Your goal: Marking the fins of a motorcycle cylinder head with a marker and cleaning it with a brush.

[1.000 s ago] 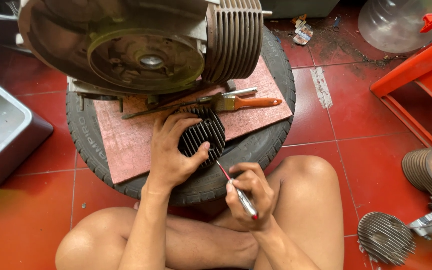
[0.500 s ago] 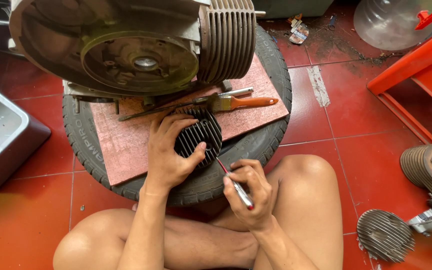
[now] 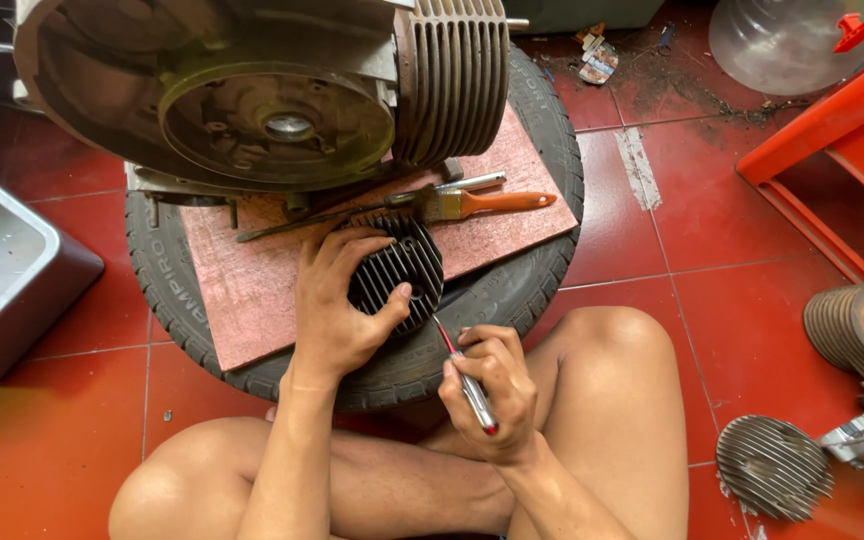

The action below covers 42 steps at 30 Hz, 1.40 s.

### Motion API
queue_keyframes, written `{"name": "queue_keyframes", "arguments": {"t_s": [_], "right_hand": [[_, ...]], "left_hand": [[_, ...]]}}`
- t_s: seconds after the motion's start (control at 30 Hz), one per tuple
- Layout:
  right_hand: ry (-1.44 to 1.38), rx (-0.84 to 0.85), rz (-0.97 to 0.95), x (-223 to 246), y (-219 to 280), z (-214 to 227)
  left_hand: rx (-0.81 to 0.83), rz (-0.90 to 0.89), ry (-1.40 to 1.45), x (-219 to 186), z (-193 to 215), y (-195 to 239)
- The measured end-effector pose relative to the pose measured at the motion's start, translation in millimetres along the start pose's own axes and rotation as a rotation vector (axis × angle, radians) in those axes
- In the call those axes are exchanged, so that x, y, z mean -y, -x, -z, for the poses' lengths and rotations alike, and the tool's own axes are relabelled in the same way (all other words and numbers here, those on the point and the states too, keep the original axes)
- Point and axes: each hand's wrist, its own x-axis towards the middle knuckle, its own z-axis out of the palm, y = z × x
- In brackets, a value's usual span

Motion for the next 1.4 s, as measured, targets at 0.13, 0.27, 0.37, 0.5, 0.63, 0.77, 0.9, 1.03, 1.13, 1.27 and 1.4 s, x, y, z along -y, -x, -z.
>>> {"name": "queue_keyframes", "arguments": {"t_s": [0.13, 0.27, 0.37, 0.5, 0.63, 0.77, 0.9, 1.03, 1.13, 1.27, 1.4], "right_hand": [[0.048, 0.028, -0.003, -1.1, -0.1, -1.0], [0.002, -0.001, -0.080, -2.8, -6.2, 2.2], [0.016, -0.021, -0.109, -5.4, -4.7, 5.7], [-0.144, -0.086, -0.156, -7.6, 5.0, 3.1], [-0.046, -0.024, -0.173, -3.6, -5.1, 2.8], [-0.146, -0.018, -0.309, -1.8, -6.1, 8.6], [-0.117, 0.025, -0.236, -2.3, -12.3, 11.4], [-0.144, 0.040, -0.236, -5.2, -8.2, 12.0], [-0.129, 0.022, -0.174, -4.0, -8.2, 8.8], [-0.073, 0.051, -0.154, 0.6, -9.2, 7.0], [-0.060, 0.015, -0.127, 3.8, -6.5, 6.9]], "left_hand": [[0.000, 0.003, 0.000, -0.9, 0.1, -0.3], [-0.007, 0.010, -0.011, 1.3, 0.5, 0.0], [-0.004, 0.026, -0.006, -0.2, -1.9, 3.2], [-0.009, 0.018, -0.010, 1.3, -0.5, 0.6], [-0.008, 0.028, -0.013, 1.2, -0.5, 0.6], [-0.008, 0.017, -0.012, -2.5, 1.7, 0.3], [-0.007, 0.015, -0.013, -0.4, -0.4, 0.0], [-0.002, 0.008, -0.022, -1.3, -0.1, -0.3], [-0.010, 0.007, -0.009, -0.8, -0.2, -1.0], [-0.001, 0.016, -0.013, -0.2, -1.1, 0.8], [-0.018, 0.016, -0.013, -0.9, -0.4, 1.4]]}}
